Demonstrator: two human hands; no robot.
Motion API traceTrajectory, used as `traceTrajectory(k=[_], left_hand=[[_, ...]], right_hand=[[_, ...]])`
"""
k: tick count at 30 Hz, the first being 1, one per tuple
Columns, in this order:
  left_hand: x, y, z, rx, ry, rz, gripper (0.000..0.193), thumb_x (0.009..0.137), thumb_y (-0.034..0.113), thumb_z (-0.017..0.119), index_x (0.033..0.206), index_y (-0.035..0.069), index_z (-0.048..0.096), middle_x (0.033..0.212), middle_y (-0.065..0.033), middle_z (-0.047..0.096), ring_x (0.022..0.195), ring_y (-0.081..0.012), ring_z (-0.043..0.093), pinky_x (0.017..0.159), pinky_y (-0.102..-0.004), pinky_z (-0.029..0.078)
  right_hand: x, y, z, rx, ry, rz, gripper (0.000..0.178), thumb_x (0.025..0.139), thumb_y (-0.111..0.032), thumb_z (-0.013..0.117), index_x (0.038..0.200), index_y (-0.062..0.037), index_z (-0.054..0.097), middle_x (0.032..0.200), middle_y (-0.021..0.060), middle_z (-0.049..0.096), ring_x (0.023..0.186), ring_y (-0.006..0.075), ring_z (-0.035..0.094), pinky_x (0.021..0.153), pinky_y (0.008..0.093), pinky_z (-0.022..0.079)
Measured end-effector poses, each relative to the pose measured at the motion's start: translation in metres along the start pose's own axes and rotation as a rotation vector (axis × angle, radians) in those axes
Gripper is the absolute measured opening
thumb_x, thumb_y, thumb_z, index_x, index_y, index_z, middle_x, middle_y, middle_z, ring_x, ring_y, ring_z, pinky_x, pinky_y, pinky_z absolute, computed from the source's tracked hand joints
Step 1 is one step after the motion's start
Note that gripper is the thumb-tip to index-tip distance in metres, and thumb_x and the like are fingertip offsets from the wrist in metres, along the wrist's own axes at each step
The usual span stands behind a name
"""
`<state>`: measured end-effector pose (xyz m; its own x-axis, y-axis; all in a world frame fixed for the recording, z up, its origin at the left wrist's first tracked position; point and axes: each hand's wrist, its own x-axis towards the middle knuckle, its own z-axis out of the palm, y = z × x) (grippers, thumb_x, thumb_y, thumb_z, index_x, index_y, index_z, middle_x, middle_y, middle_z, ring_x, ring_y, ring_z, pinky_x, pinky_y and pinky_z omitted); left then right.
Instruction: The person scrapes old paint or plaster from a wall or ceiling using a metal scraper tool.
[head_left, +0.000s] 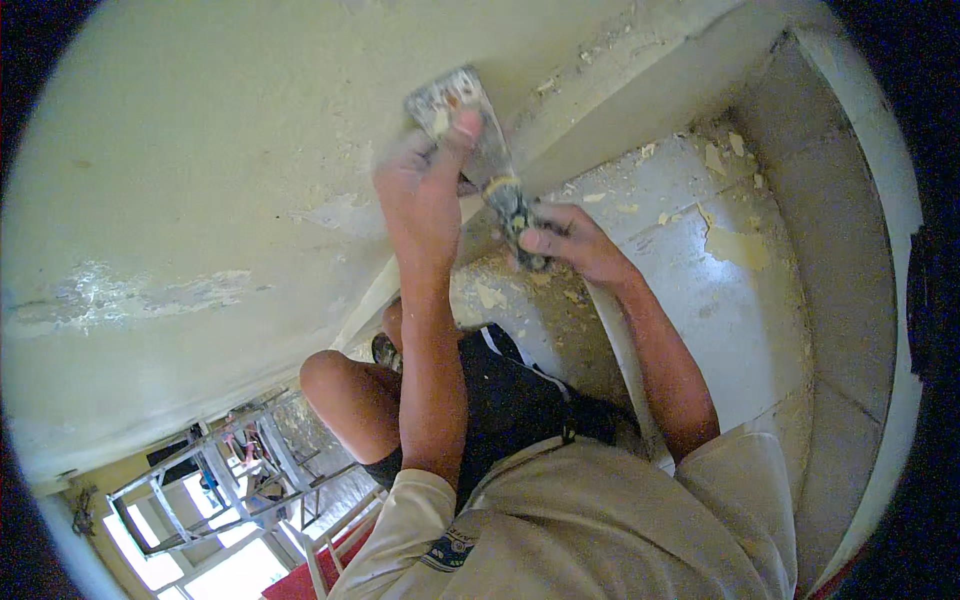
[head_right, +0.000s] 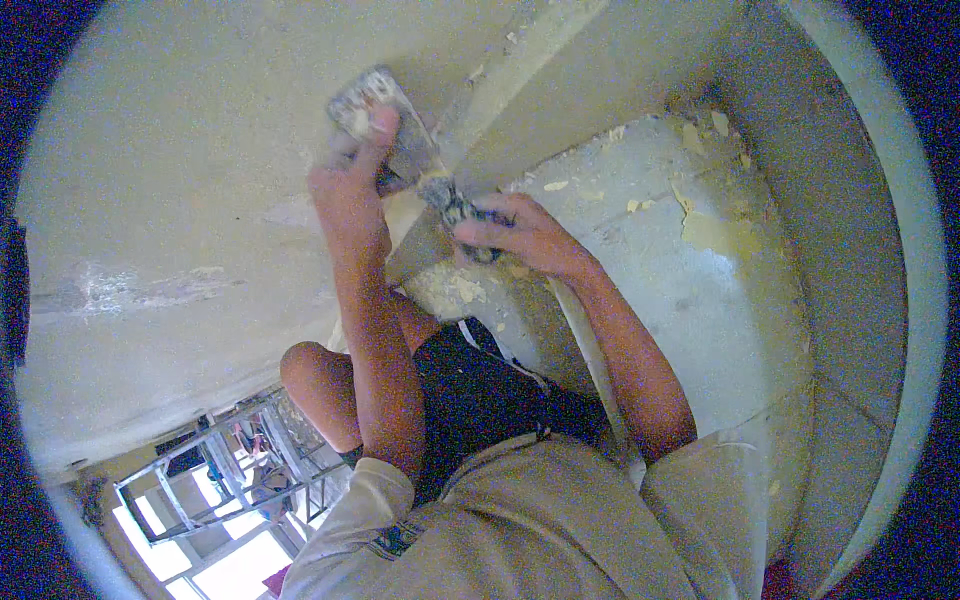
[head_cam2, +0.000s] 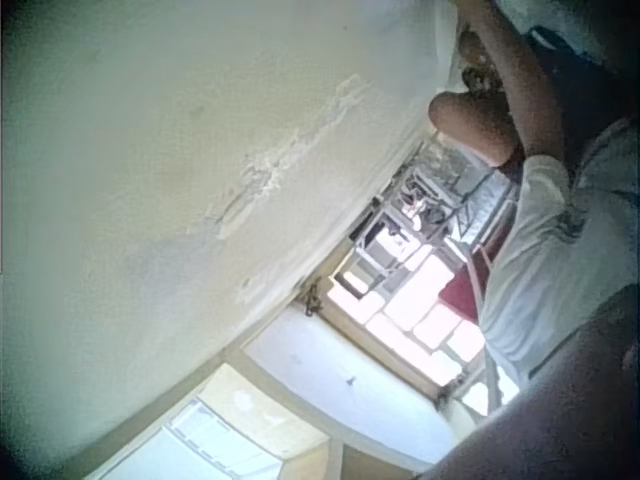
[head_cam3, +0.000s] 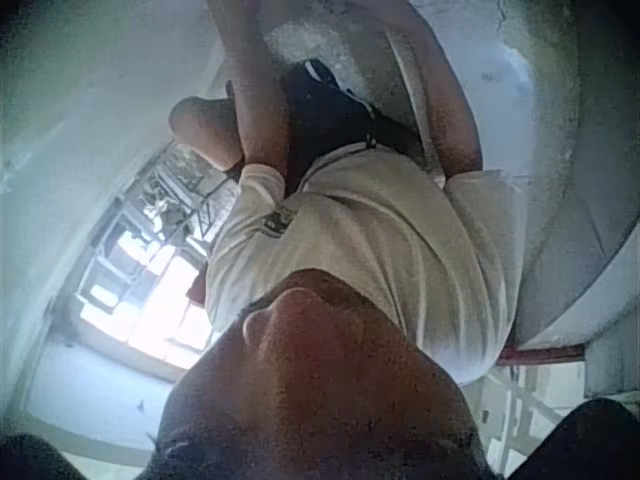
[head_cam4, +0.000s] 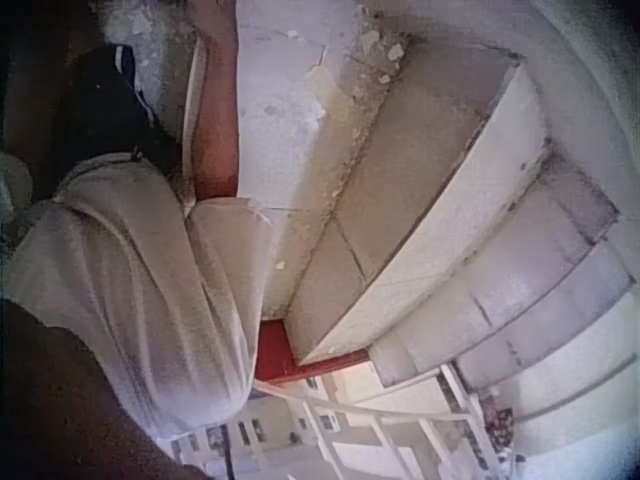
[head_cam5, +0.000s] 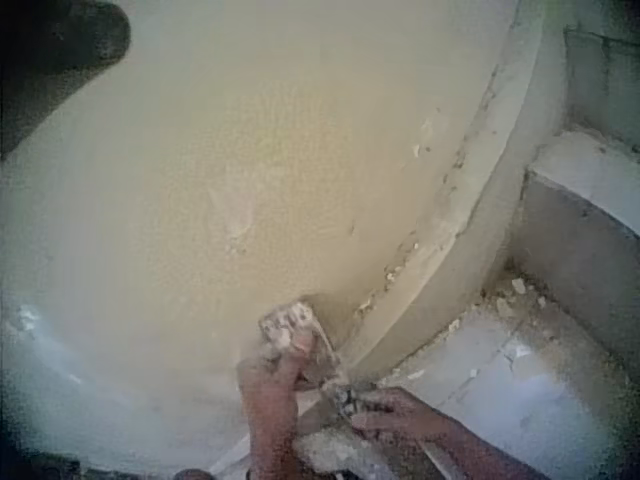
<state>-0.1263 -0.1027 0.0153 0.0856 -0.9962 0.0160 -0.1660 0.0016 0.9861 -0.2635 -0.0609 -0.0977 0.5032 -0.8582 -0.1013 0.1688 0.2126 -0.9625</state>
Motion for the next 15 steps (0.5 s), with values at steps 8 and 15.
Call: traceTrajectory(k=[8, 15], left_hand=[[-0.013, -0.002, -0.006, 0.067, 0.074, -0.011, 0.031, 0.08, 0.026, 0.062, 0.085, -0.004, 0.063, 0.07, -0.0078, 0.063, 0.061, -0.0083, 0.055, 0.055, -0.0211, 0.043], [-0.014, -0.002, -0.001, -0.019, 0.126, 0.028, 0.03, 0.081, 0.024, 0.062, 0.086, -0.005, 0.063, 0.073, -0.01, 0.064, 0.064, -0.0126, 0.06, 0.056, -0.0239, 0.047]], right_hand=[[0.01, 0.02, 0.031, 0.017, -0.061, 0.025, 0.043, 0.088, -0.043, 0.044, 0.098, -0.0029, 0.055, 0.079, -0.0014, 0.056, 0.068, 0.0062, 0.047, 0.058, 0.0203, 0.037], [0.011, 0.014, 0.036, 0.05, -0.006, 0.013, 0.048, 0.088, -0.044, 0.045, 0.112, -0.0031, 0.052, 0.085, 0.0024, 0.056, 0.072, 0.0099, 0.049, 0.062, 0.0253, 0.041]])
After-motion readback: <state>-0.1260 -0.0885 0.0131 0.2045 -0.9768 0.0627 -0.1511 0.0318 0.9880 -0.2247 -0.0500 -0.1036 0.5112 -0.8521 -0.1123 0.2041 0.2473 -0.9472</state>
